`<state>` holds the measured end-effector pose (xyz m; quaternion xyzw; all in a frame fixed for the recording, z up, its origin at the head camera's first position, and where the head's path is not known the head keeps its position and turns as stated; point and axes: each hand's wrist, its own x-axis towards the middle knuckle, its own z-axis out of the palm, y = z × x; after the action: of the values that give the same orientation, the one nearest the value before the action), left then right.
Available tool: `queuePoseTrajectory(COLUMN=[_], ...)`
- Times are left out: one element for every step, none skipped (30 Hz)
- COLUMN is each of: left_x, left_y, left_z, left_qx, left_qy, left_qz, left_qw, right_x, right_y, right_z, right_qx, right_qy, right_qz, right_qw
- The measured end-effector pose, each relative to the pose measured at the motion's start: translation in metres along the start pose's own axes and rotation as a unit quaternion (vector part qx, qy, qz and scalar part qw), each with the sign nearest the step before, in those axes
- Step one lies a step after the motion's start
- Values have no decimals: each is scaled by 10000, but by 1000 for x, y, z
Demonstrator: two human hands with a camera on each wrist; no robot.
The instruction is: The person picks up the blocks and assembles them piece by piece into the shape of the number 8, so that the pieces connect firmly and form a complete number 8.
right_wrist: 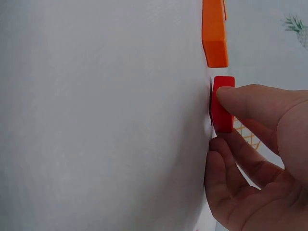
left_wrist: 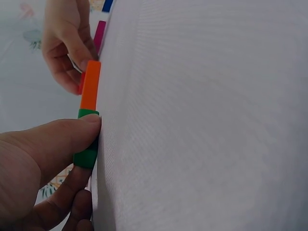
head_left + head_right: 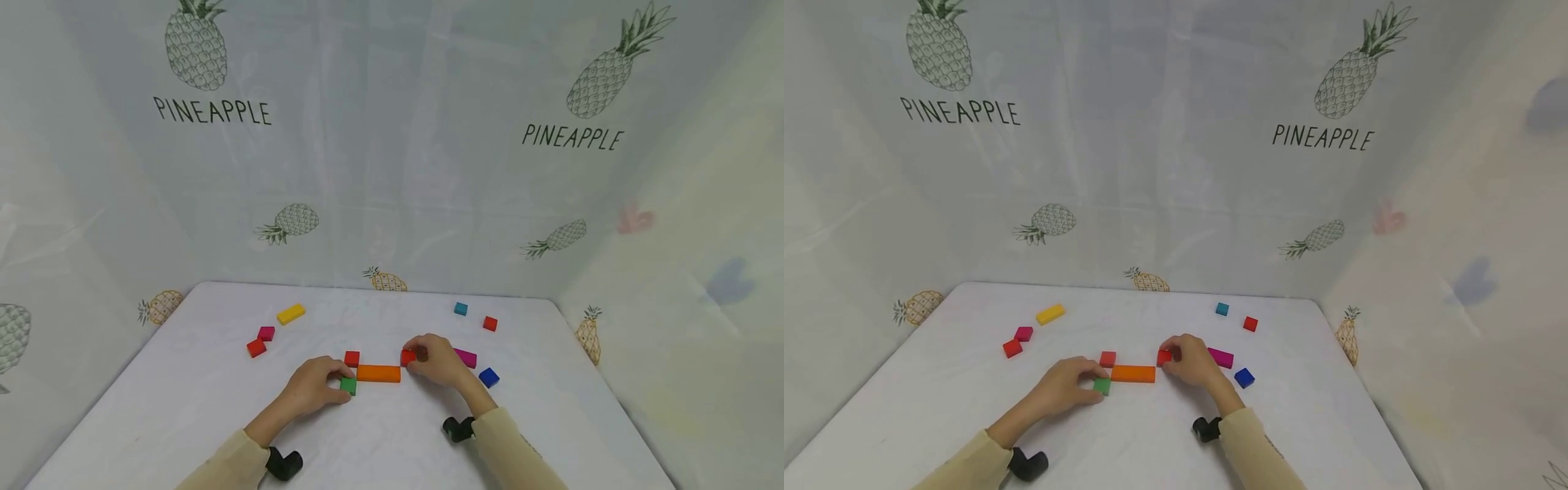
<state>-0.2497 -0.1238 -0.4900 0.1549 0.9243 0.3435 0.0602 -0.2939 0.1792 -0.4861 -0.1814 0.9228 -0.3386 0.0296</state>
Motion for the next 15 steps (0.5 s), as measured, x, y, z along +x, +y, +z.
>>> queuePoseTrajectory(left_x=[0,0,0,0,0,0,0,0,1,1,1,1,1,1,1], left_y=[0,0,-1,-1,-2,-2,-3,-4,-4,-5,-5,-6,-6,-7,-7], left_z=[0,0,0,0,0,0,1,1,1,1,2,2,2,2,2], left_qx=[-6,-14,-24,-27,-35,-46,-51,-54,-44,-26,-6,5,19,25,26], left_qy=[4,5,1,0,-2,-2,1,7,15,26,35,44,54,58,63], left_qz=[4,8,13,25,29,32,35,33,29,31,31,43,53,70,82], left_qw=[10000,10000,10000,10000,10000,10000,10000,10000,10000,10000,10000,10000,10000,10000,9999], right_x=[0,0,0,1,1,1,1,2,2,3,3,4,4,5,6], right_y=[0,-1,-1,-2,-2,-3,-3,-4,-4,-4,-4,-3,-3,-2,-1], right_z=[1,1,2,2,2,2,2,2,2,2,2,3,3,3,3], right_qx=[-43,-60,-73,-68,-70,-51,-40,-20,-6,0,-17,-33,-49,-60,-81], right_qy=[-6,-9,-9,-13,-15,-23,-36,-49,-61,-74,-84,-90,-99,-106,-107], right_qz=[14,43,56,65,80,115,141,152,172,177,180,197,218,242,246], right_qw=[10000,10000,10000,10000,9999,9999,9999,9999,9998,9998,9998,9998,9997,9996,9996])
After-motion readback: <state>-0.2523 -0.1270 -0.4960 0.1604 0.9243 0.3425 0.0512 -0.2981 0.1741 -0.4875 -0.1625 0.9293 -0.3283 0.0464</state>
